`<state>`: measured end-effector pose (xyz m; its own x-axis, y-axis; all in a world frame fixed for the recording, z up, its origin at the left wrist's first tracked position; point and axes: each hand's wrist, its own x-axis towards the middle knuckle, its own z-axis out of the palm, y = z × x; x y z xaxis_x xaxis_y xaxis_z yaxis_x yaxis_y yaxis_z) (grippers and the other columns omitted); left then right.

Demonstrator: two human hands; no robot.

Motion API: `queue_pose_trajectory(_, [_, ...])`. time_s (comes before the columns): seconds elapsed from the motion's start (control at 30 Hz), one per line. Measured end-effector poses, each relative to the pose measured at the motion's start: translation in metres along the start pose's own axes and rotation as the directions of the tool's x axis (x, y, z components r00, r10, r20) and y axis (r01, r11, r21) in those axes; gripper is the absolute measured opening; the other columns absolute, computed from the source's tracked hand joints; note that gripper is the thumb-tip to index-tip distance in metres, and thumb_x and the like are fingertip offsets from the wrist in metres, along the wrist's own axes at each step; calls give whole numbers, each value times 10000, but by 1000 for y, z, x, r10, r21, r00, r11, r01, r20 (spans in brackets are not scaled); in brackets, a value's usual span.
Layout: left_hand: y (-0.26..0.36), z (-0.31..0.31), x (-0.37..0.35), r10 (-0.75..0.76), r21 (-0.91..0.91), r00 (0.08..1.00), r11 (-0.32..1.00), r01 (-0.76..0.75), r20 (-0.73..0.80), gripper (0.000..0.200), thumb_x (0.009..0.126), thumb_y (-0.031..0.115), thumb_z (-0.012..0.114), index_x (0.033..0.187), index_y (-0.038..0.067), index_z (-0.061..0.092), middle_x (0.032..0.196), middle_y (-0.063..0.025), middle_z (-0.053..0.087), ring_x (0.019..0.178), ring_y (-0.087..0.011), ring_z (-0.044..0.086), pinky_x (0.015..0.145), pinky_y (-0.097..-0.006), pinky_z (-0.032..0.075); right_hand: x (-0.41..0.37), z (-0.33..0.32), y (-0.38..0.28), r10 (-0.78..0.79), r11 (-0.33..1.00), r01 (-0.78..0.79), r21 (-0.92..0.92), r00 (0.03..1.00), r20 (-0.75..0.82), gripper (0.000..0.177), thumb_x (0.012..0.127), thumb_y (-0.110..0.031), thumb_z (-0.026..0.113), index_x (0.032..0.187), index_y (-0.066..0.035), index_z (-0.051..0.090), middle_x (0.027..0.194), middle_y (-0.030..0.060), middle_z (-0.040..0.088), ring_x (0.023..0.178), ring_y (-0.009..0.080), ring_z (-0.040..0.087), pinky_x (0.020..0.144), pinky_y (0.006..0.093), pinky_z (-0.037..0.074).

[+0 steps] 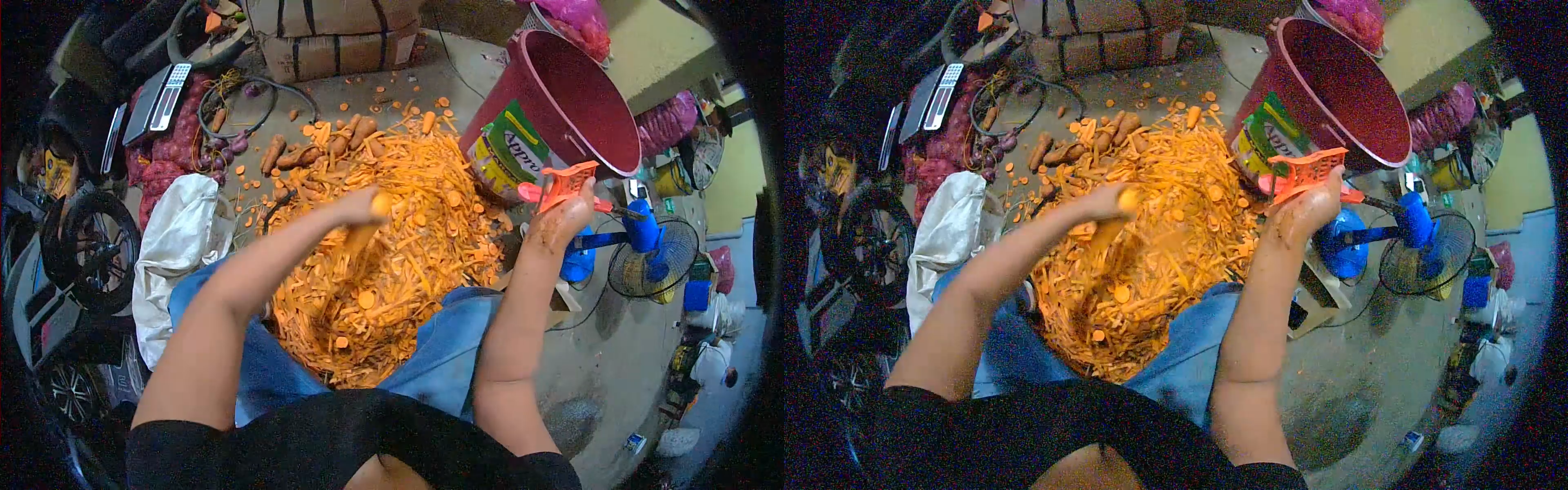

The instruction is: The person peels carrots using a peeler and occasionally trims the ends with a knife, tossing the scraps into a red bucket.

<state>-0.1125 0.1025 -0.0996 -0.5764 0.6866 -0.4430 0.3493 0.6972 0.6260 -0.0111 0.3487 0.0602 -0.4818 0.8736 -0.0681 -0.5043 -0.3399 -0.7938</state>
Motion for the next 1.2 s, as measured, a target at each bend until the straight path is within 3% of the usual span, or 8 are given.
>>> queue_pose_trajectory(0.1, [103, -85, 53, 284, 66, 911, 959, -277, -298, 600, 630, 438, 572, 1015, 9, 403, 933, -180, 504, 827, -282, 516, 693, -351, 421, 11, -4, 5, -22, 996, 29, 88, 996, -82, 246, 833, -244, 334, 887, -26, 434, 780, 66, 484, 689, 190, 490, 624, 336, 412])
queue_pose_trajectory(0.17, [173, -136, 77, 439, -442, 804, 676, -590, -401, 542, 673, 376, 566, 974, -49, 415, 739, -135, 530, 541, -176, 530, 431, -277, 435, 16, -8, 7, 8, 997, 3, 81, 992, -128, 249, 825, -279, 343, 850, -53, 445, 735, 57, 499, 594, 179, 493, 498, 292, 407])
queue_pose_trajectory(0.37, [229, -209, 46, 294, -391, 758, 716, -578, -583, 401, 748, 238, 462, 1058, 39, 303, 760, -135, 504, 572, -195, 520, 454, -296, 416, 26, -21, 6, 195, 981, -194, 13, 978, -72, 235, 810, -260, 393, 899, -53, 458, 811, 53, 512, 685, 196, 495, 562, 327, 389])
queue_pose_trajectory(0.5, [92, -168, 74, 371, 160, 731, 925, -344, -573, 589, 685, 400, 527, 1091, 0, 379, 1032, -192, 469, 960, -282, 461, 807, -331, 364, 37, -29, 16, 199, 980, -198, -14, 980, 27, 237, 810, -269, 389, 884, -56, 462, 785, 48, 511, 670, 190, 493, 560, 324, 393])
queue_pose_trajectory(0.63, [-47, -130, 34, -47, 239, 918, 959, 152, -394, 515, 733, 326, 477, 1095, -20, 360, 1026, -206, 464, 948, -312, 452, 797, -357, 362, 31, -26, 20, 191, 982, -191, -9, 979, 69, 224, 812, -265, 387, 873, -64, 464, 757, 43, 504, 613, 174, 487, 481, 285, 389])
queue_pose_trajectory(0.8, [-217, -45, -8, -546, -10, 829, 836, 549, -124, 285, 750, 233, 425, 755, -49, 471, 716, -196, 525, 646, -291, 500, 556, -420, 373, 32, -16, 40, 251, 967, -254, -21, 934, 253, 181, 821, -231, 371, 810, -70, 454, 669, 27, 478, 509, 143, 451, 364, 243, 342])
queue_pose_trajectory(0.9, [-353, 53, -8, -407, 343, 909, 870, 354, 94, 319, 765, 267, 409, 786, -41, 489, 746, -200, 524, 677, -292, 510, 590, -403, 396, 31, -6, 57, 289, 957, -280, -73, 931, 223, 159, 821, -221, 374, 778, -85, 444, 627, 20, 458, 474, 131, 428, 344, 247, 324])
queue_pose_trajectory(1.2, [-219, 43, 4, -714, -388, 668, 688, 613, -210, 332, 804, 236, 380, 1031, -4, 414, 711, -117, 510, 540, -229, 454, 497, -359, 382, 8, 28, 89, 412, 898, -380, -222, 903, 124, 157, 819, -232, 383, 744, -100, 424, 542, 5, 397, 402, 126, 380, 346, 238, 329])
